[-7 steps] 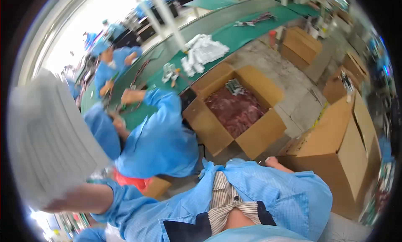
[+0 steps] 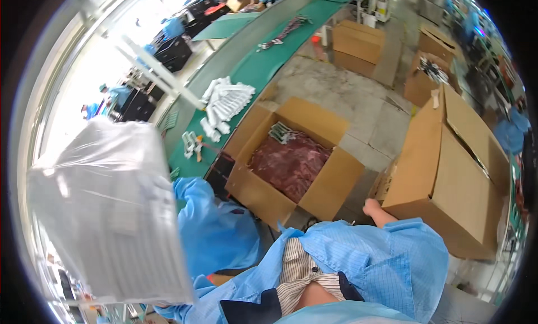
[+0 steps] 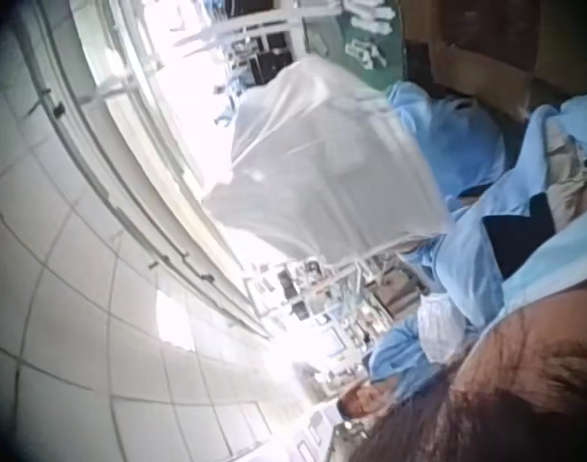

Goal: The recorder is taking individual printed circuit boards from a workstation and placing them into clear plastic bags for packaging.

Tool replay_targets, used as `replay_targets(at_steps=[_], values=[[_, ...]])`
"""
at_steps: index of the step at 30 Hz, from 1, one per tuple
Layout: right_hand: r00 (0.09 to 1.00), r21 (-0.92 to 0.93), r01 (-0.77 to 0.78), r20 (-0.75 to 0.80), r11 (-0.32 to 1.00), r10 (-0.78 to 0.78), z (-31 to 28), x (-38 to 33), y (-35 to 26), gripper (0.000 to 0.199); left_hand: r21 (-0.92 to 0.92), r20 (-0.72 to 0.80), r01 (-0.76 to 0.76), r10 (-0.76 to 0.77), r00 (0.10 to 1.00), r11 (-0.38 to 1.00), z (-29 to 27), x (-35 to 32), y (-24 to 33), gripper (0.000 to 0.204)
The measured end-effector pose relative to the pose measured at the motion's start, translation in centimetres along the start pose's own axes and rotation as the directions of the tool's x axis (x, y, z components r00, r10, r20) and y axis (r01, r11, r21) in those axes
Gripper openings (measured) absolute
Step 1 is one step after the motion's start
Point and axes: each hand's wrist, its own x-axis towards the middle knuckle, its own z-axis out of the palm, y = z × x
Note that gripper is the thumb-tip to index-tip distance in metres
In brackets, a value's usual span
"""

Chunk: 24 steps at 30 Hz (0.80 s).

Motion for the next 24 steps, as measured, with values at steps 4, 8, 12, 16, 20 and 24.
replay_targets(at_steps=[4, 8, 12, 16, 20, 24], values=[[0.993, -0.341, 0.11, 0.068, 0.934, -0.092, -8.9, -0.7, -8.5, 0.032, 0.085, 0.146, 0.182, -0.193, 0.97, 0.98, 5.2, -7.2, -1.0, 0.038], [0.991, -0.568, 0.071, 0.131, 0.82, 0.005, -9.1, -0.8, -5.7, 0.034, 0.101, 0.313, 0.367, -0.379, 0.871, 0.925, 7.5, -11.6, -7.9, 0.038], [0.959, -0.435, -0.045, 0.234, 0.899, 0.161, -8.3, 1.6, -5.9, 0.031, -0.242, 0.032, 0.806, -0.826, 0.563, 0.54, 16.2, -11.5, -9.3, 0.038], [0.99, -0.03, -0.129, 0.061, 0.991, 0.13, -8.0, 5.5, -2.1, 0.022, -0.15, 0.392, 0.912, -0.824, 0.409, 0.381, 19.6, -12.3, -11.6, 0.033], [0.819, 0.677, -0.573, 0.452, 0.462, 0.353, -12.7, 3.8, -2.3, 0.034, 0.017, 0.537, 0.942, -0.798, 0.274, 0.334, 20.8, -13.7, -13.1, 0.027], [0.943, 0.733, -0.071, 0.271, 0.677, -0.194, -14.9, 2.2, -1.6, 0.025, 0.028, 0.598, 0.948, -0.765, 0.238, 0.317, 23.5, -14.9, -14.9, 0.025]])
